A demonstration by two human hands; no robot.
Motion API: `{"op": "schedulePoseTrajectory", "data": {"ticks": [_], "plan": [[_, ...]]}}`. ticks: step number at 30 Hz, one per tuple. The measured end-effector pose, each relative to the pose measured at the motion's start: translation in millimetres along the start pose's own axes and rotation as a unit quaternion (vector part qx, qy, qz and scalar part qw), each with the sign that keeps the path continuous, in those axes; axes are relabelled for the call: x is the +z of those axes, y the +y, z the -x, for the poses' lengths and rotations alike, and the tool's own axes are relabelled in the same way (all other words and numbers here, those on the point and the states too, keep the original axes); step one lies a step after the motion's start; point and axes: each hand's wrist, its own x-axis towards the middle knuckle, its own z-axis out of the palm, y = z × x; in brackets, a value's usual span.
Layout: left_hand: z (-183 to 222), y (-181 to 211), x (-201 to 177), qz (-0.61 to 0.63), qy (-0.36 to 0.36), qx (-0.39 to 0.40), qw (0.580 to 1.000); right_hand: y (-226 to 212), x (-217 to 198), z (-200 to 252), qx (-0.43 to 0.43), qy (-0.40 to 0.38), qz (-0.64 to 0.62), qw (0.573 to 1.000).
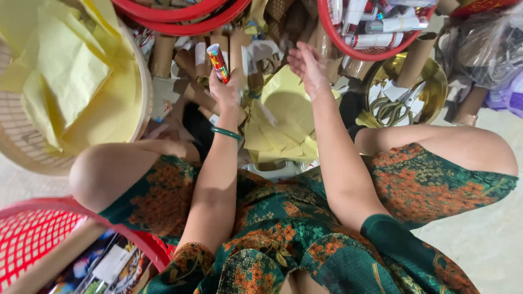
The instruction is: Wrapping small cylindrical products in yellow paper and placing them inside cardboard tubes.
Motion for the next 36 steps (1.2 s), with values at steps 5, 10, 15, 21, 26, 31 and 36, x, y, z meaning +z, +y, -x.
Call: {"op": "schedulePoseTrajectory", "data": {"ticks": [5, 10, 15, 21, 26, 31, 36], "plan": [[5.9, -30.1, 43.9, 0.091, -0.036, 0.001, 0.995, 60.8, -60.9, -20.7, 0.041, 0.063, 0.034, 0.997], [11.6, -37.1, 62.6, 0.064, -0.185, -0.003, 0.981, 123.2, -86.9, -25.6, 0.025, 0.098, 0.226, 0.969], [18.3, -40.4, 54.6, -0.017, -0.261, -0.069, 0.963, 164.4, -122.5, -9.8, -0.119, 0.104, 0.529, 0.834], [29.5, -68.7, 53.2, 0.043, -0.319, -0.156, 0.934, 143.3, -95.0, 14.5, -0.043, 0.068, 0.702, 0.707], [34.2, -71.8, 48.9, 0.071, -0.340, -0.246, 0.905, 131.0, -82.6, 35.8, 0.062, 0.089, 0.746, 0.657], [37.3, -77.9, 51.5, 0.133, -0.333, -0.313, 0.879, 131.0, -89.1, 37.8, 0.070, 0.097, 0.766, 0.631], [42.6, -96.8, 67.6, 0.160, -0.318, -0.384, 0.852, 121.0, -102.5, 44.6, -0.054, 0.100, 0.734, 0.669]]}}
